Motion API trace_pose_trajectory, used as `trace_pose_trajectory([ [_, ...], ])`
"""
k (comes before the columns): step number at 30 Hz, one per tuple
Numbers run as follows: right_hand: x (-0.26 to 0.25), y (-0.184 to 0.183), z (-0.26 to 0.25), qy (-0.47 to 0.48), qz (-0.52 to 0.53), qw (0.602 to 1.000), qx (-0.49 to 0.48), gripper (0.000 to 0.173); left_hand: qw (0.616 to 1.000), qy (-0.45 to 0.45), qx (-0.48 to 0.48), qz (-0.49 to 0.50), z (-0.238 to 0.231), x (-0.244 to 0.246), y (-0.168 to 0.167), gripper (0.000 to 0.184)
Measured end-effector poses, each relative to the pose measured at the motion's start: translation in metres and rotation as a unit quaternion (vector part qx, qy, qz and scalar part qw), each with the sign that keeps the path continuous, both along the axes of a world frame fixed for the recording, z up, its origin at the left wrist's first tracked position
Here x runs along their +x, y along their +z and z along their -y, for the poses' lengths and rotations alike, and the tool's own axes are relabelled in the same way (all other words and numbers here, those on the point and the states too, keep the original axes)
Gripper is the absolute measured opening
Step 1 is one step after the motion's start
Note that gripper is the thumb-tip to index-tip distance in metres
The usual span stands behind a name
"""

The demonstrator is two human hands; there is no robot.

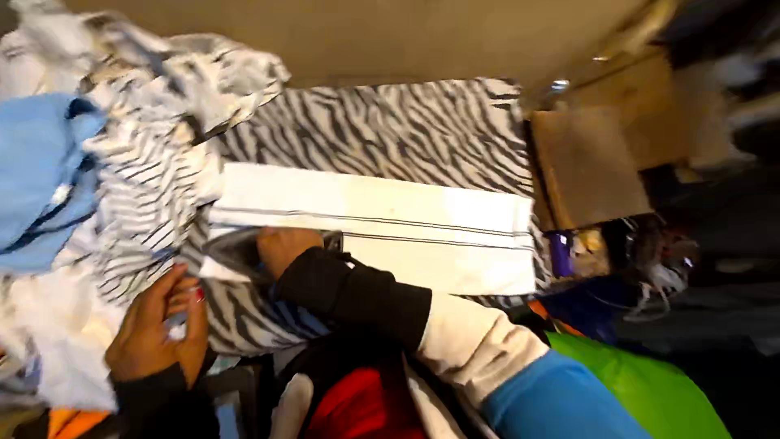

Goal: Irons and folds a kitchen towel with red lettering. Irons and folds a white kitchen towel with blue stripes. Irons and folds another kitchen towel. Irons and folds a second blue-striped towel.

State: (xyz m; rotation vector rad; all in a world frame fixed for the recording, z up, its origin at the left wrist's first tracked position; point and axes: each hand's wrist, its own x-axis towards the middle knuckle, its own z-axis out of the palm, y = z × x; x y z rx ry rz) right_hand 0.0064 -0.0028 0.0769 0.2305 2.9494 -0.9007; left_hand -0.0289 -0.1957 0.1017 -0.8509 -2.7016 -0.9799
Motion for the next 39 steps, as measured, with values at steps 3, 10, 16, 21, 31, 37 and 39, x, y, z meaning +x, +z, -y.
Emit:
trace_pose_trajectory([
  [3,0.062,0.076,-0.071,-0.053,0.26,0.964,-0.02,0.034,0.997,-0.073,-0.013,0.011,-0.014,0.002,-0.005,0.044],
  [10,0.269,0.092,-0.206,-0.265,0.36,0.892,0.073,0.038,0.987,-0.153,-0.052,-0.019,-0.069,-0.011,-0.022,0.046],
  [16,0.22,0.099,-0.177,-0.371,0.237,0.898,-0.004,0.068,0.974,-0.222,-0.044,-0.003,-0.172,0.001,-0.055,0.048],
  [21,0.08,0.066,-0.142,-0.312,0.239,0.915,-0.094,0.06,0.974,-0.17,-0.139,-0.054,-0.192,-0.004,-0.104,0.063],
  [31,0.201,0.065,-0.202,-0.522,0.295,0.8,0.021,0.066,0.973,-0.152,-0.162,-0.067,-0.187,-0.002,-0.108,0.071],
  [37,0.212,0.06,-0.235,-0.597,0.293,0.746,0.048,0.065,0.971,-0.149,-0.175,-0.062,-0.188,0.0,-0.102,0.071],
  [39,0.208,0.046,-0.249,-0.587,0.211,0.778,0.079,0.064,0.972,-0.143,-0.176,-0.07,-0.189,0.0,-0.103,0.072],
])
